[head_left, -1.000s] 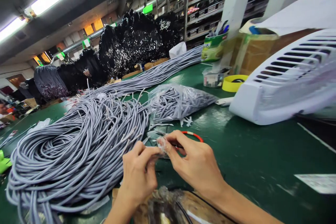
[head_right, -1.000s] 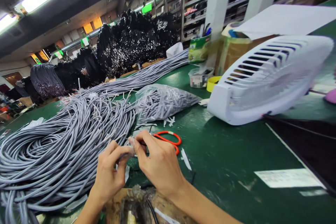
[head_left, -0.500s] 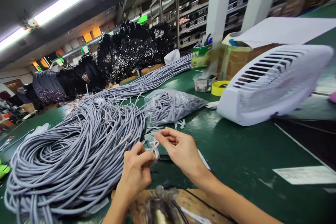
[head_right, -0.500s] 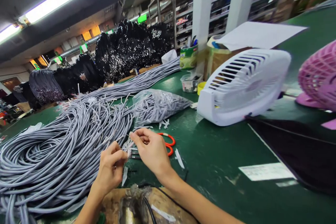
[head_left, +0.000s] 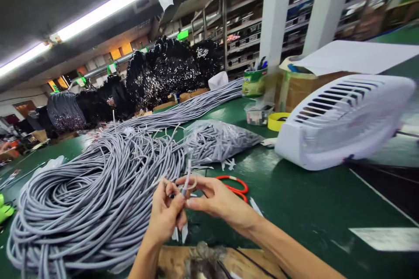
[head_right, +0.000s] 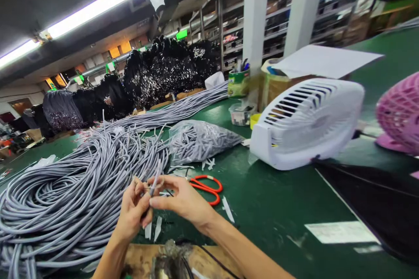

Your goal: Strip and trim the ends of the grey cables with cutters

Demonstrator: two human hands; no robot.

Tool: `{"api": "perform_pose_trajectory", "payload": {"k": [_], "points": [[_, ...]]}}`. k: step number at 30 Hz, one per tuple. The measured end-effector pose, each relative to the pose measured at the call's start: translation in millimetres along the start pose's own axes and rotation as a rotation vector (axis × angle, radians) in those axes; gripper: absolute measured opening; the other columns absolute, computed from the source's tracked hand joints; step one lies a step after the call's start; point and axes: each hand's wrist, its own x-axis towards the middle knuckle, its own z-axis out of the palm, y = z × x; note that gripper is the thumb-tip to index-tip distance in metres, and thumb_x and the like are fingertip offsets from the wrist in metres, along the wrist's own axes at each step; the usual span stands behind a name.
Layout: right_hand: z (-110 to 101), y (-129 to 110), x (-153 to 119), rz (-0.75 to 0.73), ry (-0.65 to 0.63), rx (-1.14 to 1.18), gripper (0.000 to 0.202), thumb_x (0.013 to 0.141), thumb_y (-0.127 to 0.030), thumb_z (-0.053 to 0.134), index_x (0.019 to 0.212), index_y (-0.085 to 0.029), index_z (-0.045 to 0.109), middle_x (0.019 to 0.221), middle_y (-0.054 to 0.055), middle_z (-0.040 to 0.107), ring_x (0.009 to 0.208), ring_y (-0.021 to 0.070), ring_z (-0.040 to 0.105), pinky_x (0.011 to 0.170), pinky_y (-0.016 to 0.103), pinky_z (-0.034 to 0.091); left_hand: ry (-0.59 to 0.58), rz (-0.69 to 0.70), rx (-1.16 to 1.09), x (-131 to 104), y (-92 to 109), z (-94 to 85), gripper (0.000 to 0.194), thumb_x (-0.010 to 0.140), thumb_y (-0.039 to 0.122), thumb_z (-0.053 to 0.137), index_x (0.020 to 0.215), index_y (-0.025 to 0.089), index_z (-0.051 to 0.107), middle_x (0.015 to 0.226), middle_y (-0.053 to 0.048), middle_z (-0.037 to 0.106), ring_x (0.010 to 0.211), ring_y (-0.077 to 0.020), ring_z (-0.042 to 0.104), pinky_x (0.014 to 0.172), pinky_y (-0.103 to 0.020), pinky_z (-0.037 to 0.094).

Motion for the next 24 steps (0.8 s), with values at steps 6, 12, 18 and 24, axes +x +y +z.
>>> {"api": "perform_pose_trajectory", "payload": {"k": [6,12,18,24], "points": [[1,11,6,-0.186,0.292,-0.171,0.028,0.063,-0.041,0.067,0.061,-0.014,0.061,0.05,-0.003,0.053,0.036,0.004,0.034,0.034,0.019,0.026,0.13,-0.025,0.023,-2,-2,10.1,0.052,0.065,0.046,0.069,0.063,0.02,0.024,0.054,0.011,0.042,0.027,0.0039,0.025,0.027,-0.008,0.021],[11,20,-5,-0.934,0.536,-0.881,0.013,0.077,-0.011,0.054,0.069,-0.016,0.062,0.06,0.002,0.065,0.051,0.0108,0.059,0.048,0.02,0.042,0.382,0.042,0.034,1,-2,14.4,0.055,0.059,0.044,0.073,0.058,0.02,0.024,0.049,0.012,0.032,0.036,0.0011,0.026,0.033,-0.009,0.025],[14,22,-11,-1.047,0.448,-0.933,0.014,0.077,-0.006,0.054,0.08,-0.019,0.061,0.067,0.001,0.068,0.058,0.0107,0.063,0.055,0.019,0.046,0.474,0.045,-0.055,4,2,4.5,0.048,0.053,0.04,0.078,0.078,0.019,0.043,0.05,0.012,0.041,0.035,-0.0001,0.029,0.034,-0.011,0.021],[9,20,-4,-0.619,0.489,-0.687,0.015,0.076,-0.025,0.055,0.064,-0.018,0.061,0.054,0.0,0.06,0.042,0.0106,0.051,0.039,0.02,0.04,0.356,-0.086,-0.081,2,4,2.7,0.045,0.059,0.052,0.07,0.074,0.009,0.064,0.041,0.01,0.032,0.032,0.0014,0.019,0.033,-0.014,0.011]]}}
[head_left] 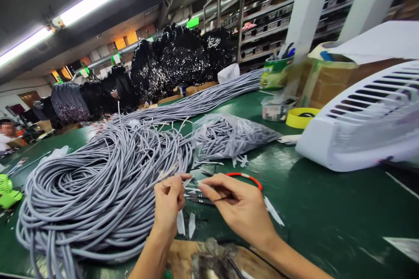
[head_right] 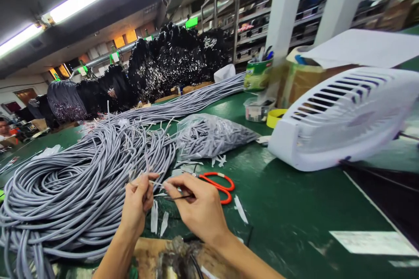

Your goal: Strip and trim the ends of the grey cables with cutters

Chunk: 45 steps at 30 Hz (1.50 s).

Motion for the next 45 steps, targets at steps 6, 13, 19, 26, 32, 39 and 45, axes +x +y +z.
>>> {"api": "perform_pose_trajectory", "payload": {"k": [6,13,19,26,32,39,45], "points": [[2,3,7,0.349,-0.106,0.251,0.019,0.068,-0.034,0.056,0.06,-0.017,0.058,0.055,0.001,0.059,0.047,0.013,0.055,0.046,0.021,0.045,0.087,-0.025,-0.092,2,1,2.8,0.042,0.053,0.047,0.075,0.069,0.009,0.068,0.042,0.005,0.048,0.031,0.0004,0.034,0.031,-0.012,0.02],[6,2,2,0.325,-0.14,0.198,0.02,0.069,-0.034,0.054,0.059,-0.017,0.057,0.054,0.001,0.057,0.047,0.0124,0.053,0.045,0.022,0.042,0.295,0.002,-0.023,6,-2,2.4,0.05,0.047,0.057,0.072,0.056,0.01,0.058,0.041,0.001,0.055,0.022,-0.0051,0.043,0.024,-0.013,0.027],[2,0,4,0.245,-0.095,0.14,0.019,0.071,-0.032,0.054,0.06,-0.016,0.058,0.055,0.002,0.058,0.047,0.0126,0.053,0.044,0.022,0.042,0.357,0.205,0.122,3,-6,-1.5,0.046,0.066,0.061,0.057,0.061,0.016,0.045,0.039,0.006,0.052,0.021,-0.007,0.045,0.023,-0.013,0.031],[-1,1,5,0.247,-0.084,0.139,0.02,0.072,-0.033,0.054,0.06,-0.017,0.056,0.053,0.001,0.057,0.046,0.0125,0.052,0.043,0.022,0.041,0.362,0.19,-0.029,8,4,-4.1,0.045,0.066,0.059,0.058,0.066,0.019,0.039,0.05,0.009,0.05,0.024,-0.0063,0.046,0.022,-0.014,0.03],[0,4,4,0.261,-0.114,0.102,0.02,0.072,-0.033,0.052,0.06,-0.017,0.055,0.053,0.0,0.053,0.045,0.0111,0.047,0.042,0.022,0.037,0.389,0.104,-0.184,11,14,-7.3,0.043,0.066,0.056,0.061,0.071,0.02,0.036,0.058,0.008,0.051,0.022,-0.0048,0.042,0.022,-0.014,0.024],[1,18,13,0.413,-0.275,0.164,0.021,0.064,-0.035,0.056,0.055,-0.016,0.059,0.055,0.002,0.058,0.053,0.0143,0.051,0.049,0.025,0.041,-0.063,-0.16,-0.242,4,22,-8.7,0.052,0.052,0.025,0.076,0.098,0.011,0.057,0.079,-0.009,0.068,0.033,0.0008,0.038,0.029,-0.012,0.02],[-13,18,23,0.425,-0.115,0.194,0.034,0.073,-0.045,0.049,0.076,-0.014,0.064,0.066,0.004,0.061,0.059,0.0142,0.053,0.049,0.024,0.04,-0.169,-0.14,-0.016,1,13,-4.4,0.033,0.052,0.03,0.079,0.075,0.008,0.07,0.057,-0.005,0.063,0.032,0.0016,0.031,0.034,-0.015,0.015]]}}
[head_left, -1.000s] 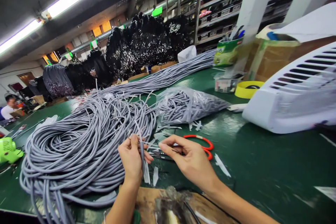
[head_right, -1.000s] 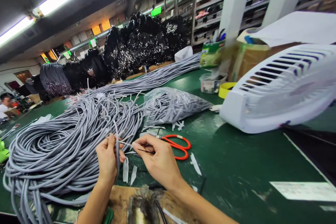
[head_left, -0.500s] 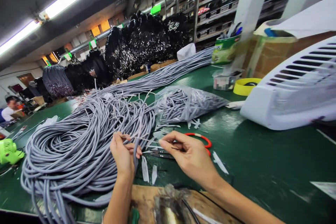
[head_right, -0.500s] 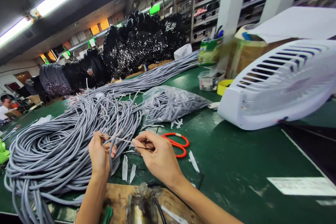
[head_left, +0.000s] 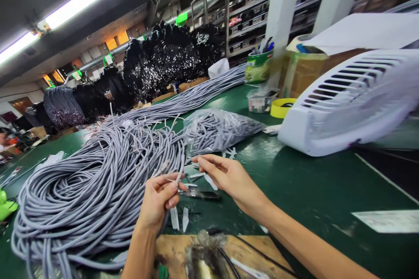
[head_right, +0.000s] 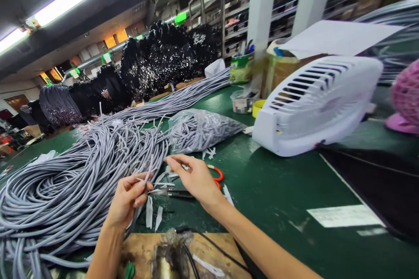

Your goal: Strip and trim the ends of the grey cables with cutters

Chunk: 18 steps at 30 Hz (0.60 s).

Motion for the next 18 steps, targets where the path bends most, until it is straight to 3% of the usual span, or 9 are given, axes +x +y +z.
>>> {"api": "perform_pose_trajectory", "payload": {"k": [4,7,11,15,18], "points": [[-5,-14,-5,-0.081,-0.098,0.09,0.034,0.074,-0.047,0.053,0.073,-0.016,0.066,0.053,0.0,0.054,0.047,0.0109,0.047,0.04,0.022,0.032,0.015,-0.027,0.154,0,-6,5.7,0.034,0.051,0.039,0.078,0.065,0.008,0.071,0.045,0.0,0.054,0.033,0.0004,0.027,0.035,-0.015,0.015],[-4,-17,-7,-0.097,-0.125,0.092,0.035,0.071,-0.05,0.057,0.064,-0.017,0.065,0.047,-0.001,0.051,0.045,0.011,0.045,0.04,0.022,0.033,0.047,0.045,0.248,0,-8,7.7,0.034,0.054,0.043,0.075,0.065,0.011,0.073,0.038,0.004,0.044,0.035,-0.0023,0.029,0.037,-0.016,0.021],[-3,-16,-8,-0.119,-0.186,0.042,0.038,0.071,-0.051,0.055,0.056,-0.017,0.059,0.05,0.0,0.054,0.047,0.0115,0.046,0.044,0.023,0.036,0.015,0.199,0.429,-3,-8,9.1,0.022,0.064,0.035,0.069,0.065,0.014,0.075,0.047,-0.003,0.057,0.049,-0.0128,0.049,0.05,-0.023,0.037],[-1,-16,-10,-0.224,-0.079,-0.168,0.037,0.073,-0.045,0.053,0.048,-0.018,0.049,0.045,-0.003,0.044,0.044,0.0089,0.036,0.043,0.023,0.029,0.038,0.33,0.761,-6,-11,9.4,0.017,0.072,0.023,0.06,0.077,0.019,0.076,0.054,-0.004,0.061,0.047,-0.0125,0.042,0.047,-0.023,0.029],[2,-15,-11,-0.192,-0.05,-0.178,0.045,0.072,-0.049,0.053,0.044,-0.02,0.035,0.043,-0.006,0.031,0.043,0.0076,0.028,0.043,0.023,0.023,0.059,0.405,0.843,-8,-11,7.3,0.019,0.073,0.021,0.059,0.082,0.021,0.076,0.051,-0.003,0.059,0.045,-0.0126,0.039,0.047,-0.023,0.027]]}}
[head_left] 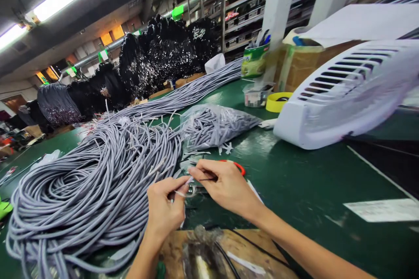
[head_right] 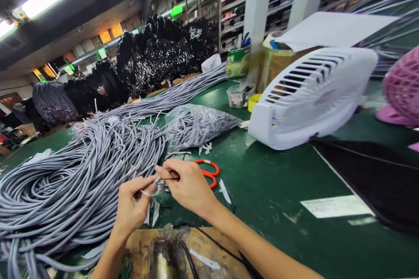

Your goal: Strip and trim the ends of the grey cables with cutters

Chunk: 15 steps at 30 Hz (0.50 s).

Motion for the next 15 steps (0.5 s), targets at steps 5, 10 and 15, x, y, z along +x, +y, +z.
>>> {"api": "perform_pose_trajectory", "payload": {"k": [5,10,15], "points": [[6,1,0,0.391,-0.327,0.504,0.052,0.067,-0.065,0.048,0.047,-0.023,0.027,0.038,-0.012,0.017,0.034,0.0042,0.012,0.034,0.02,0.012,0.006,0.007,-0.154,1,-1,-4.1,0.013,0.069,0.024,0.063,0.07,0.02,0.076,0.048,-0.002,0.057,0.046,-0.0133,0.042,0.048,-0.023,0.031],[10,-4,-4,0.352,-0.31,0.549,0.057,0.066,-0.073,0.044,0.047,-0.022,0.027,0.041,-0.011,0.018,0.035,0.0048,0.015,0.034,0.02,0.016,0.16,-0.097,-0.307,3,1,1.2,0.021,0.069,0.033,0.064,0.067,0.016,0.075,0.055,-0.004,0.061,0.053,-0.0152,0.051,0.052,-0.024,0.038],[17,0,-13,0.062,-0.223,0.214,0.049,0.08,-0.064,0.032,0.064,-0.019,0.046,0.058,-0.003,0.042,0.054,0.0109,0.038,0.05,0.023,0.034,0.293,-0.208,-0.461,4,1,4.8,0.025,0.066,0.04,0.066,0.068,0.016,0.073,0.04,0.001,0.047,0.059,-0.0184,0.057,0.056,-0.025,0.044]]}}
